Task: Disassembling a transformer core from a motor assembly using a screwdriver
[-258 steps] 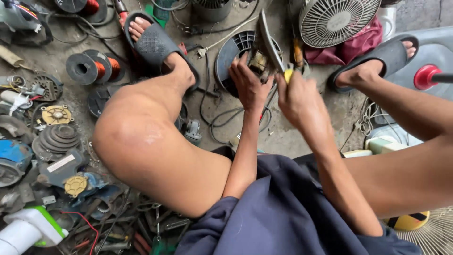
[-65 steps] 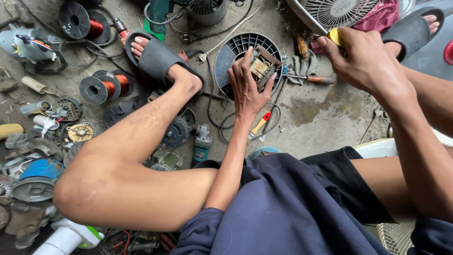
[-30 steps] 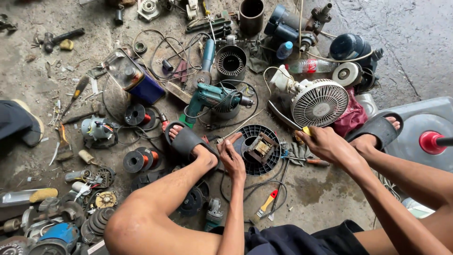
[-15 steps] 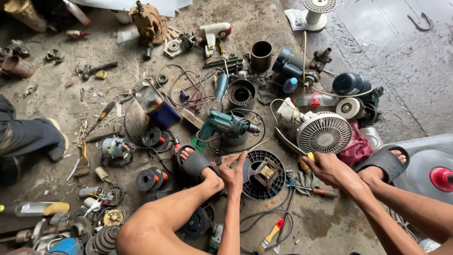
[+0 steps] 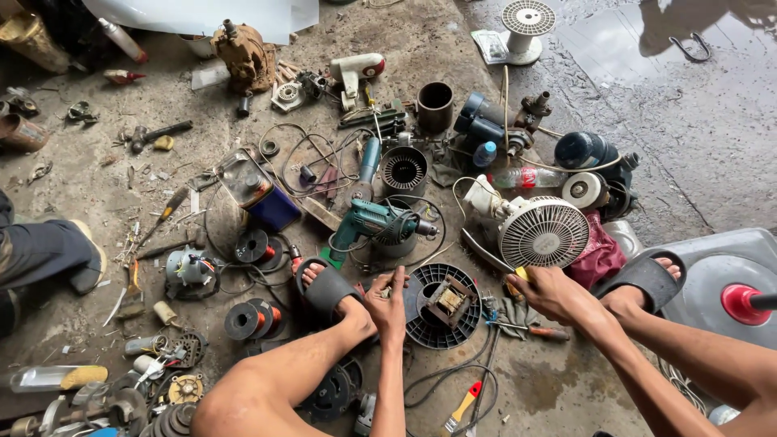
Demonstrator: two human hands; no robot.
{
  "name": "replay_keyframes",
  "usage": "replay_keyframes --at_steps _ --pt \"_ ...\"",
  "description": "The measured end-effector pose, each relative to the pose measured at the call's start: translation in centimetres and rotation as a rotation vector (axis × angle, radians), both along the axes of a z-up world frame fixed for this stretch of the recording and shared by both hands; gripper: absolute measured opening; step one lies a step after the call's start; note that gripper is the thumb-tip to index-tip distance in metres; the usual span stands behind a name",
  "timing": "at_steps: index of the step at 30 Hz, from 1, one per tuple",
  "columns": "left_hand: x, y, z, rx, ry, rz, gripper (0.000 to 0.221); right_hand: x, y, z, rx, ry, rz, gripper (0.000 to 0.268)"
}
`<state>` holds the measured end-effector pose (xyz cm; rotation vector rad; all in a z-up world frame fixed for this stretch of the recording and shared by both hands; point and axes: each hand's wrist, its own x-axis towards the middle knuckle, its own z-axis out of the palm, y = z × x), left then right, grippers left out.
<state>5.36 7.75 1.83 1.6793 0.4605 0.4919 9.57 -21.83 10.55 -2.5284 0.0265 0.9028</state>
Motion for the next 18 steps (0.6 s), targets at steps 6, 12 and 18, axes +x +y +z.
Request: replay_keyframes --at_steps 6,12,18 --pt "-0.5 -0.4 0.3 0.011 0.039 -0.029 0.020 0.1 -0.3 -1.3 -0.006 0.000 -0.026 0.051" --pt "-0.6 -0.5 0.2 0.046 0.061 -0.076 0.027 0.3 -0.3 -1.0 -0.005 0.006 -0.029 0.050" --pt "-0.9 -0.8 1.1 -0.005 0.092 -0.167 0.026 0.0 -0.1 -0.8 0.010 0.011 -0.054 0.050"
